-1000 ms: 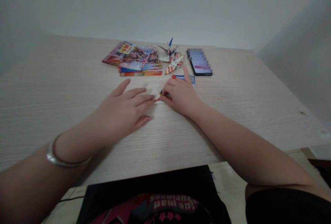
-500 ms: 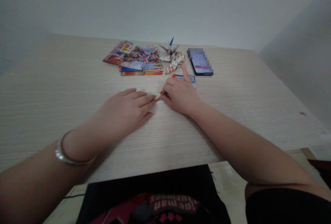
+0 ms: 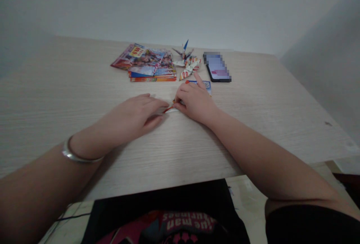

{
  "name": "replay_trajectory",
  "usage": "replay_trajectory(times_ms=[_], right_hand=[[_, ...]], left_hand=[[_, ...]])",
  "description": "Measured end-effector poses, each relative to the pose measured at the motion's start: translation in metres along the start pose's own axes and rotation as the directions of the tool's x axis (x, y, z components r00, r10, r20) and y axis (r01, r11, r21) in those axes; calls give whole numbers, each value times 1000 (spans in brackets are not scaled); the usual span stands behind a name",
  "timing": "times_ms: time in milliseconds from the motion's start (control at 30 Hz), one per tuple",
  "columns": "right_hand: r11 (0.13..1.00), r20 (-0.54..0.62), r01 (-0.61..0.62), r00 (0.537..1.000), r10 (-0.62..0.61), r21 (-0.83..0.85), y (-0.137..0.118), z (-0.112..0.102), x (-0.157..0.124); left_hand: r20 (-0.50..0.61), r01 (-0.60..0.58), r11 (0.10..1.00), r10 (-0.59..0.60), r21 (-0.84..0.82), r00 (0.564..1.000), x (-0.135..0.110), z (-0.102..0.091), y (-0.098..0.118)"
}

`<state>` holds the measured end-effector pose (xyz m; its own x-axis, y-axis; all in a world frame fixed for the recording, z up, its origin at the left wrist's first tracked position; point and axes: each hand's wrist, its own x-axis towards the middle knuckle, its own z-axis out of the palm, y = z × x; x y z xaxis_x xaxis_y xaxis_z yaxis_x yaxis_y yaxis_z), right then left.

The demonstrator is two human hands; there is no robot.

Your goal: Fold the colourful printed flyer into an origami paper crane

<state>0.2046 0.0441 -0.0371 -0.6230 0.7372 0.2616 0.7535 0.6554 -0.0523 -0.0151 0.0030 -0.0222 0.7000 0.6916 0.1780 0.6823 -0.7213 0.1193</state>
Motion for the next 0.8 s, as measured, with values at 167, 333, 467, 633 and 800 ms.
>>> replay_trajectory(times_ms=[167,333,467,633,800], right_hand=[[1000,-31,10,999,-10,28,1,6,0],[999,-38,16,999,-14,45,1,9,1],[999,-43,12,999,-10,49,2,11,1],[998,-49,11,999,-7,69,3,12,1],[995,-54,4,999,1,95,3,9,1]], left_hand=[[-2,-52,998,52,-28,999,-2,2,-4],[-25,-127,991,126,-41,992,-3,10,-8],[-16,-126,990,125,-58,992,-3,14,-10],[11,-144,990,144,0,990,-4,12,-9],[48,-141,985,137,98,989,-2,7,-3]])
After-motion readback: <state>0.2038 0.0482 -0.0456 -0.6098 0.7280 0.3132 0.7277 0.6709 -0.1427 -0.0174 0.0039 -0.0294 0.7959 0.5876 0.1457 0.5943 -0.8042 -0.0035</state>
